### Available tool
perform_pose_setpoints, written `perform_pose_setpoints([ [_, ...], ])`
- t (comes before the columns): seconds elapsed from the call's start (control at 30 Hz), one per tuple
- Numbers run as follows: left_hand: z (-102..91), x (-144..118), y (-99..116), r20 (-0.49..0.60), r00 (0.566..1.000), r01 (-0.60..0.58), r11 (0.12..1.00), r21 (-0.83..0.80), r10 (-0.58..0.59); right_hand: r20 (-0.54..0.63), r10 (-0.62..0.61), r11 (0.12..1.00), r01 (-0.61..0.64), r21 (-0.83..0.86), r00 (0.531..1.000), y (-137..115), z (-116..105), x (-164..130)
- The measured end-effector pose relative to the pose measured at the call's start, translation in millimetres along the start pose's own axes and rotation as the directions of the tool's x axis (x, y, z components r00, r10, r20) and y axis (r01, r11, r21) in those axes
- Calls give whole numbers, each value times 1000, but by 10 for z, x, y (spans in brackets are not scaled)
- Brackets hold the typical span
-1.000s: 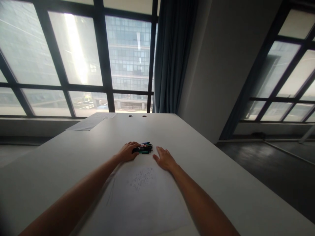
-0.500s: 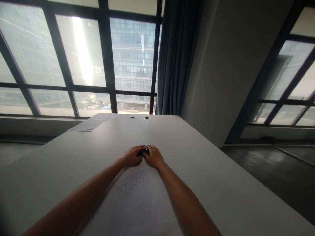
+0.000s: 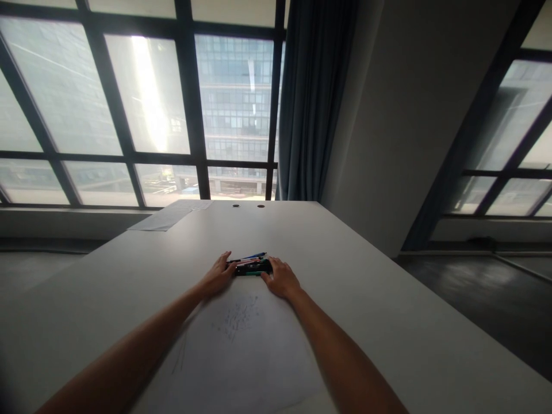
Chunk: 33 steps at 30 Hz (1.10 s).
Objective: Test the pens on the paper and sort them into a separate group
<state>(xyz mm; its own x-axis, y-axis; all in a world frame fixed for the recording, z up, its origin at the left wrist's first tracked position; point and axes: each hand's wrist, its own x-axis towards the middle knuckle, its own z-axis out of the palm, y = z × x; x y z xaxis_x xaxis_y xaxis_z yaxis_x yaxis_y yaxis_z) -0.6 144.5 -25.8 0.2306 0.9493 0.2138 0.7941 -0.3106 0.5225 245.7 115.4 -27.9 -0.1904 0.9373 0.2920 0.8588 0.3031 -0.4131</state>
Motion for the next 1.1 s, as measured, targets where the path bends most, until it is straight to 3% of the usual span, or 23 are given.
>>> perform_pose_setpoints([
  [0.1, 100, 121, 128, -9, 999, -46, 998, -45, 45, 4, -11, 1000, 11, -22, 1000, -39, 9, -6],
  [0.23, 94, 199, 233, 34, 991, -132, 991, -37, 133, -6, -21, 1000, 21, -22, 1000, -41, 9, -38],
  [0.4, 27, 139, 234, 66, 949, -316, 940, 132, 310, -17, -5, 1000, 5, -24, 1000, -86, -29, -96],
  [0.67, -14, -25, 180, 2, 894, -447, 892, 73, 448, -66, -27, 1000, 27, 7, 997, -198, -134, -161],
  [0.9, -247, -179, 32, -3, 942, -333, 937, 111, 335, -129, 10, 995, 3, 101, 992, -112, -109, -110],
  [1.0, -346, -298, 17, 9, 976, -218, 964, 153, 219, -175, -4, 995, 21, 101, 985, -81, -100, -106],
  [1.1, -384, -478, 134, 4, 997, -81, 978, 194, 82, -185, -71, 997, 74, 4, 980, -101, -102, -144],
])
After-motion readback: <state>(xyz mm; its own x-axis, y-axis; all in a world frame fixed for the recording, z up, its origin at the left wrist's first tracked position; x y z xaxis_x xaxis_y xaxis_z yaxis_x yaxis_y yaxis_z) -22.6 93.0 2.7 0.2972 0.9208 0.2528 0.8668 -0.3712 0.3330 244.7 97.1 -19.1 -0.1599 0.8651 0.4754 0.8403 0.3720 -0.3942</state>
